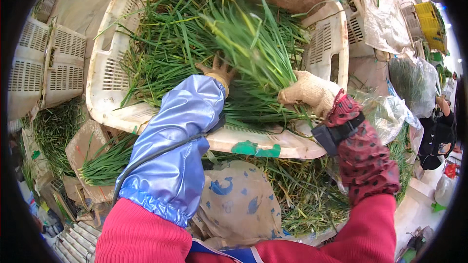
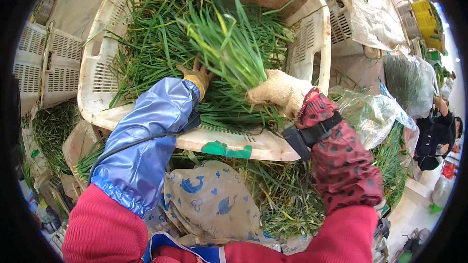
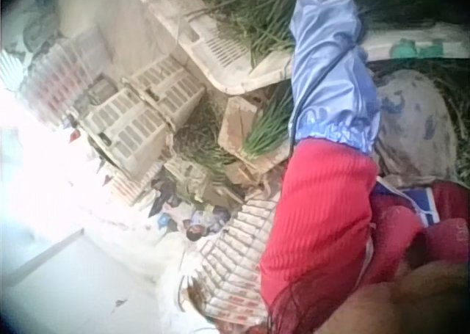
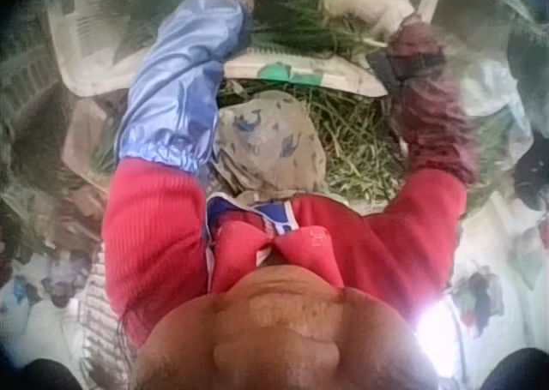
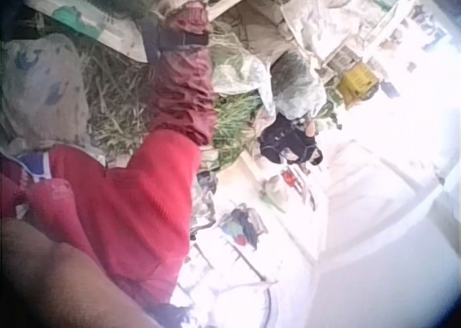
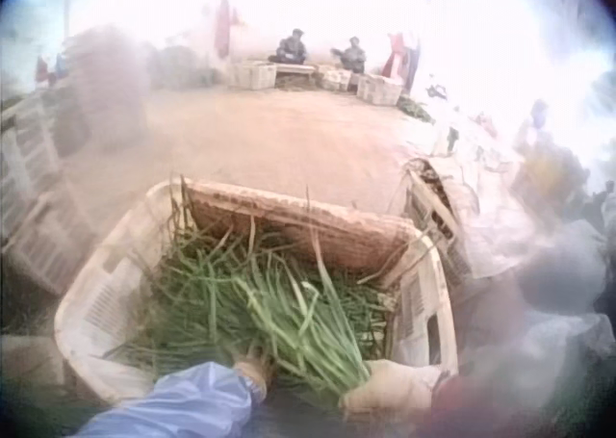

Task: The person processes green chives by hand, pulling them from a crate and cleaning the roots before grouping them together.

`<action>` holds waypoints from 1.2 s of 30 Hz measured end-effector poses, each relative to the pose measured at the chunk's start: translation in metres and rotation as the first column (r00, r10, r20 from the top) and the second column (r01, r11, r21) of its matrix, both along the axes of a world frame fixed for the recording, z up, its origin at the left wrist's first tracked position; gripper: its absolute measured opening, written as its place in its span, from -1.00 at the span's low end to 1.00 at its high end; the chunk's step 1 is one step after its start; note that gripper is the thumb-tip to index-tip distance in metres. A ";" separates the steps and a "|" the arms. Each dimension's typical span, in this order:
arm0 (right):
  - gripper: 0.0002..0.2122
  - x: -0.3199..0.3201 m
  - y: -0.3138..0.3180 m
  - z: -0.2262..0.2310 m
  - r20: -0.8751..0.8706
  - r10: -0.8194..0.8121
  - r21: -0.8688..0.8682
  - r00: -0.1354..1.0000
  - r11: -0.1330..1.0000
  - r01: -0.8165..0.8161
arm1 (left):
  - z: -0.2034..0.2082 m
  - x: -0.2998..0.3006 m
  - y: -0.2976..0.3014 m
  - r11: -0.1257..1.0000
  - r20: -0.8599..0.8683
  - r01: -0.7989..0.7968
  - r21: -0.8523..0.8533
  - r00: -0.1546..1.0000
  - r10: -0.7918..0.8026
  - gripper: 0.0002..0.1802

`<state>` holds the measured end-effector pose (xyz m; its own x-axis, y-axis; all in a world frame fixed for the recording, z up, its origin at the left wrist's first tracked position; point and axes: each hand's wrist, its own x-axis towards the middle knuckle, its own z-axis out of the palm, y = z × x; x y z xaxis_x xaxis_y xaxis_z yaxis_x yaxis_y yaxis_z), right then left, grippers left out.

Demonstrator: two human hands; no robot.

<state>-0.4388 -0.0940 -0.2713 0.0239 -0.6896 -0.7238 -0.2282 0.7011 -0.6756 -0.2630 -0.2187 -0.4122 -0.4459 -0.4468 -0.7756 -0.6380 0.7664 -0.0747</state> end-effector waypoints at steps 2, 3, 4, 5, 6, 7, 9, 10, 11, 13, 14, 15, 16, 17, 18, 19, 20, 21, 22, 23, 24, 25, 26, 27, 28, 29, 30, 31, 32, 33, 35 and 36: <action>-0.68 0.013 -0.006 0.018 -0.248 0.191 0.093 0.950 0.980 -0.173 | -0.008 0.009 -0.002 1.000 0.010 -0.006 -0.015 1.000 0.006 0.39; -0.68 0.012 -0.009 0.025 -0.239 0.191 0.107 0.952 0.980 -0.169 | -0.014 0.009 -0.002 1.000 0.006 -0.012 -0.019 1.000 0.012 0.38; -0.65 0.007 -0.014 0.034 -0.257 0.232 0.111 0.938 0.971 -0.210 | -0.019 0.005 -0.003 1.000 -0.004 -0.016 -0.025 1.000 0.016 0.38; -0.61 0.003 -0.014 0.038 -0.276 0.273 0.115 0.922 0.961 -0.250 | -0.023 0.001 -0.002 1.000 -0.014 -0.015 -0.026 1.000 0.014 0.38; -0.59 -0.006 -0.007 0.035 -0.227 0.165 0.028 0.960 0.986 -0.162 | -0.027 0.001 0.001 1.000 -0.018 -0.015 -0.027 1.000 0.015 0.37; -0.60 -0.015 -0.005 0.044 -0.255 0.130 0.034 0.958 0.991 -0.126 | -0.031 -0.001 0.001 0.999 -0.027 -0.019 -0.034 0.999 0.018 0.37; -0.58 -0.031 -0.007 0.056 -0.288 0.224 0.060 0.931 0.975 -0.216 | -0.040 0.004 0.001 0.998 -0.027 -0.030 -0.049 0.999 0.029 0.36; -0.57 -0.032 -0.006 0.067 -0.359 0.308 0.090 0.881 0.951 -0.295 | -0.044 0.003 0.001 0.998 -0.034 -0.035 -0.057 0.999 0.033 0.36; -0.59 -0.031 -0.006 0.063 -0.470 0.330 0.133 0.819 0.944 -0.303 | -0.049 0.008 0.001 0.997 -0.027 -0.047 -0.063 0.999 0.046 0.35; -0.60 -0.028 -0.004 0.084 -0.354 0.263 0.140 0.898 0.964 -0.227 | -0.056 0.008 0.003 0.996 -0.035 -0.057 -0.071 0.998 0.055 0.35; -0.60 -0.023 -0.004 0.099 -0.402 0.276 0.154 0.873 0.960 -0.233 | -0.058 0.004 0.004 0.996 -0.046 -0.055 -0.070 0.998 0.052 0.34; -0.57 -0.030 -0.004 0.107 -0.458 0.369 0.242 0.809 0.927 -0.285 | -0.060 0.001 0.004 0.996 -0.060 -0.054 -0.073 0.997 0.050 0.34; -0.60 -0.030 -0.004 0.118 -0.499 0.387 0.252 0.776 0.921 -0.298 | -0.064 0.006 0.002 0.994 -0.047 -0.067 -0.081 0.997 0.064 0.34; -0.62 -0.031 -0.002 0.136 -0.552 0.399 0.271 0.732 0.916 -0.295 | -0.069 0.005 0.002 0.994 -0.054 -0.074 -0.083 0.996 0.069 0.33; -0.55 -0.042 -0.001 0.155 -0.571 0.372 0.245 0.732 0.928 -0.280 | -0.073 0.005 0.001 0.993 -0.055 -0.083 -0.085 0.995 0.078 0.33; -0.46 -0.058 0.004 0.170 -0.581 0.344 0.211 0.738 0.939 -0.271 | -0.075 0.010 -0.002 0.991 -0.043 -0.094 -0.097 0.995 0.090 0.33; -0.43 -0.067 0.012 0.188 -0.671 0.265 0.181 0.692 0.964 -0.194 | -0.078 0.009 -0.003 0.990 -0.055 -0.101 -0.101 0.994 0.096 0.32; -0.40 -0.080 0.022 0.206 -0.752 0.183 0.137 0.633 0.983 -0.122 | -0.079 0.011 -0.005 0.987 -0.063 -0.114 -0.110 0.992 0.108 0.32; -0.35 -0.123 0.046 0.222 -0.722 0.204 -0.021 0.661 0.949 -0.315 | -0.078 0.002 -0.007 0.988 -0.095 -0.109 -0.114 0.991 0.099 0.32; -0.41 -0.115 0.058 0.246 -0.810 0.085 -0.177 0.580 0.908 -0.379 | -0.074 0.002 -0.009 0.986 -0.101 -0.117 -0.122 0.989 0.105 0.31; -0.45 -0.116 0.072 0.278 -0.861 0.025 -0.135 0.508 0.952 -0.275 | -0.071 -0.002 -0.011 0.984 -0.129 -0.124 -0.126 0.986 0.108 0.31; -0.49 -0.109 0.091 0.319 -0.917 -0.036 -0.104 0.397 0.983 -0.151 | -0.055 -0.021 -0.008 0.990 -0.157 -0.076 -0.119 0.986 0.057 0.27; -0.49 -0.119 0.099 0.316 -0.907 -0.071 -0.147 0.414 0.977 -0.156 | -0.040 -0.006 -0.009 0.988 -0.097 -0.056 -0.143 0.994 0.042 0.24; -0.49 -0.116 0.102 0.315 -0.882 -0.170 -0.234 0.439 0.968 -0.094 | -0.044 0.015 -0.015 0.990 -0.119 -0.050 -0.129 0.992 0.035 0.24; -0.49 -0.115 0.106 0.309 -0.854 -0.271 -0.310 0.444 0.951 -0.017 | -0.022 0.023 -0.010 0.999 -0.140 0.004 -0.051 0.990 -0.011 0.25; -0.55 -0.096 0.114 0.301 -0.756 -0.442 -0.487 0.483 0.873 0.037 | 0.007 0.023 -0.007 0.999 -0.174 -0.007 0.034 0.985 0.013 0.21; -0.58 -0.089 0.112 0.285 -0.493 -0.499 -0.656 0.712 0.751 0.072 | 0.000 0.040 -0.008 0.999 -0.224 -0.052 0.002 0.973 0.052 0.11; -0.59 -0.075 0.111 0.278 -0.691 -0.526 -0.530 0.495 0.835 0.147 | 0.008 0.038 -0.009 0.996 -0.239 -0.074 0.053 0.967 0.085 0.03; -0.60 -0.084 0.137 0.266 -0.565 -0.595 -0.636 0.572 0.756 0.158 | 0.038 0.025 -0.001 1.000 -0.252 -0.018 0.006 0.967 0.019 -0.02; -0.59 -0.064 0.141 0.262 -0.428 -0.627 -0.746 0.651 0.652 0.138 | 0.057 0.032 -0.003 0.995 -0.254 -0.058 0.076 0.964 0.076 -0.08; -0.55 -0.031 0.152 0.245 0.021 -0.671 -0.872 0.741 0.350 0.342 | 0.121 0.059 0.023 0.996 -0.457 -0.078 0.040 0.885 0.087 -0.16; -0.49 -0.031 0.158 0.224 -0.074 -0.752 -0.883 0.655 0.355 0.308 | 0.148 0.069 0.034 0.996 -0.493 -0.086 0.025 0.866 0.087 -0.18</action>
<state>-0.4693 0.0639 -0.0473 -0.6962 -0.6647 0.2709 -0.3994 0.0451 -0.9157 -0.1939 -0.1846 -0.2639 -0.7298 -0.5002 -0.4661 -0.6553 0.7060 0.2684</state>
